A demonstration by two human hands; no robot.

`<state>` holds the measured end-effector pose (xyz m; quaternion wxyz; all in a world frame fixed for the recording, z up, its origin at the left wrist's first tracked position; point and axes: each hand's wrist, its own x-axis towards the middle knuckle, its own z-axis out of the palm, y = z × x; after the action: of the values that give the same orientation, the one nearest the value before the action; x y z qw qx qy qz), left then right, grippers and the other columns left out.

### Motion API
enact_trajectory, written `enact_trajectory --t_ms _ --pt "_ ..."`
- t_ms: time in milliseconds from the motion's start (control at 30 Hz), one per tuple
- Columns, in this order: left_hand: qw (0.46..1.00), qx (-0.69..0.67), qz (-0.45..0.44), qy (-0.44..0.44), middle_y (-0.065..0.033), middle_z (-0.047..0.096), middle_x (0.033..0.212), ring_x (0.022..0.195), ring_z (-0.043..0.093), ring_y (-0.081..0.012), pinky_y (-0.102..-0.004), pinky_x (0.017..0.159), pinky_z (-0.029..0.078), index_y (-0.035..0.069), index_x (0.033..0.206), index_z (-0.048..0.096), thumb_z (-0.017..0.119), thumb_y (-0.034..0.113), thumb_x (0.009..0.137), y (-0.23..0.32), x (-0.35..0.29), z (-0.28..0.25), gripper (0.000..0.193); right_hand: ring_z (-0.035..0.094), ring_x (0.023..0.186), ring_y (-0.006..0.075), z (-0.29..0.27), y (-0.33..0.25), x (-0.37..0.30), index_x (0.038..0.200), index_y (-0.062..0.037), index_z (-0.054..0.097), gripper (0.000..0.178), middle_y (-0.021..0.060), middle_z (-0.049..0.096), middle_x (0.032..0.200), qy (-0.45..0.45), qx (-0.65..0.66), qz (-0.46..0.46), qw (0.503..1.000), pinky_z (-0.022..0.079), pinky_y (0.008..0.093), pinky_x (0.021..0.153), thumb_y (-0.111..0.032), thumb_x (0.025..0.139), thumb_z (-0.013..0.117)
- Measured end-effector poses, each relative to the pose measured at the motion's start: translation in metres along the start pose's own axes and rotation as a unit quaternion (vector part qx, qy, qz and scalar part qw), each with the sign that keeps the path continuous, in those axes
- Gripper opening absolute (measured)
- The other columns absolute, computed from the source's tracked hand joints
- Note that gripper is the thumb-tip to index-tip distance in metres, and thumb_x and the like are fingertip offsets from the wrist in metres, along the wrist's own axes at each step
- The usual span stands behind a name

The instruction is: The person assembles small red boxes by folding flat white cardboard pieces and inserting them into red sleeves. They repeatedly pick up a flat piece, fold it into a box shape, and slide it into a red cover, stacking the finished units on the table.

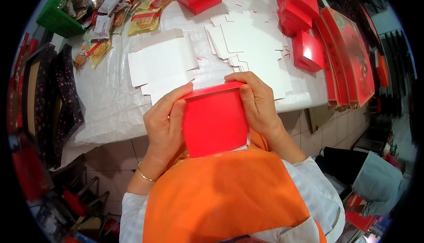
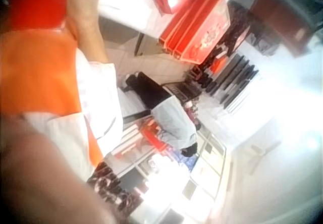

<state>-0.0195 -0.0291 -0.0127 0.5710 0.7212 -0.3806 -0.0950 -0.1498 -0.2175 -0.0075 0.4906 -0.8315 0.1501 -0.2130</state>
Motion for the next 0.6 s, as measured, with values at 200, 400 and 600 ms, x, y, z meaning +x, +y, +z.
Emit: enact_trajectory --t_ms 200,400,600 --pt "0.997 0.023 0.046 -0.05 -0.0154 0.074 0.104 0.093 0.072 -0.023 -0.03 0.081 0.055 -0.002 0.112 0.072 0.061 0.007 0.098 0.016 0.008 -0.019 0.02 0.066 0.088 0.0169 -0.004 -0.011 -0.007 0.113 -0.0001 0.065 0.019 0.0107 0.07 0.1 0.024 0.046 0.0 0.999 0.052 0.028 0.08 -0.011 0.1 0.055" --pt "0.995 0.009 0.035 -0.097 -0.0108 0.074 0.098 0.084 0.066 -0.0136 -0.0248 0.073 0.05 -0.002 0.107 0.073 0.06 0.008 0.097 0.034 0.016 -0.029 0.019 0.065 0.088 0.0099 0.0 -0.021 -0.013 0.109 0.0004 0.064 0.015 0.0072 0.07 0.1 0.058 0.212 0.042 0.975 0.053 0.0241 0.078 -0.004 0.097 0.057" --pt "0.986 -0.053 -0.104 -0.116 -0.0079 0.072 0.096 0.081 0.063 -0.0104 -0.0232 0.071 0.049 -0.003 0.102 0.073 0.058 0.004 0.098 0.032 0.017 -0.031 0.016 0.064 0.092 0.0094 0.015 -0.03 -0.018 0.109 0.0021 0.063 0.016 0.0072 0.07 0.104 0.061 0.271 0.107 0.955 0.053 0.0245 0.081 -0.002 0.098 0.054"
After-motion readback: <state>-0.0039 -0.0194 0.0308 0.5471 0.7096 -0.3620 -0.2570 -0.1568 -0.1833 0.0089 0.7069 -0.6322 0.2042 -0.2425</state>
